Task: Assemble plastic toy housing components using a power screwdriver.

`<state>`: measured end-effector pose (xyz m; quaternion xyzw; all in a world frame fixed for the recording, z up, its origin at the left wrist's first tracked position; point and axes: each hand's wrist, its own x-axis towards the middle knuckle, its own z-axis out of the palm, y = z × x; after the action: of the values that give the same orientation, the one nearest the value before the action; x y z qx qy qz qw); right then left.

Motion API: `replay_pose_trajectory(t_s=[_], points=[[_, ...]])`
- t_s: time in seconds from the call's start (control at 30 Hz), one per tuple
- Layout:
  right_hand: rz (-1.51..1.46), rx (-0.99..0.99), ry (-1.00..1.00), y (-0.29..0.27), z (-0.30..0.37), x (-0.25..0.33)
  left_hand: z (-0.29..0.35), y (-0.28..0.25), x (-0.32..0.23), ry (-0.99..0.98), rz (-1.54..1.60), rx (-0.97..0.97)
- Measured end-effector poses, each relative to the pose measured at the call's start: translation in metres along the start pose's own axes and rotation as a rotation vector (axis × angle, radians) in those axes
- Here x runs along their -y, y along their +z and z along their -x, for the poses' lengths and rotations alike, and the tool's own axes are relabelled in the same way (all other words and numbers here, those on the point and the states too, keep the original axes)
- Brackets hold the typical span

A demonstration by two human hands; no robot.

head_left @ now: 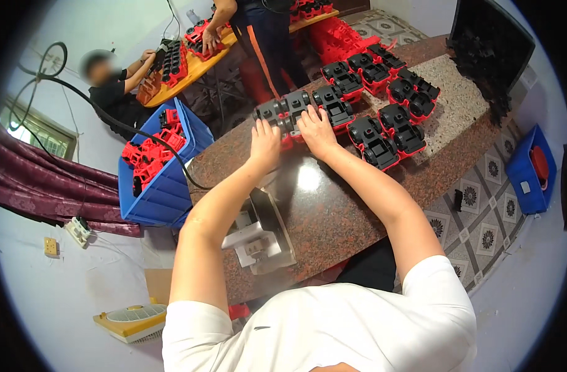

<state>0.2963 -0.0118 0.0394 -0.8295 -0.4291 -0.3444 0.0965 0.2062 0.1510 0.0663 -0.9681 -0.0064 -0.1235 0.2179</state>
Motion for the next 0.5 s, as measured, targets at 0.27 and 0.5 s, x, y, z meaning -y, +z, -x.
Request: replay_pose_trajectory(t_s=[0.27,0.5], points=[[-0.08,-0.159,0.005,-0.097,-0.012,0.001,0.06,-0.143,0.037,0.009,0.194,-0.283],[-0.522,0.1,-0.147,-0.237,0.109,0.035,0.275,-0.288,0.037,-0.173,0.391,-0.103]])
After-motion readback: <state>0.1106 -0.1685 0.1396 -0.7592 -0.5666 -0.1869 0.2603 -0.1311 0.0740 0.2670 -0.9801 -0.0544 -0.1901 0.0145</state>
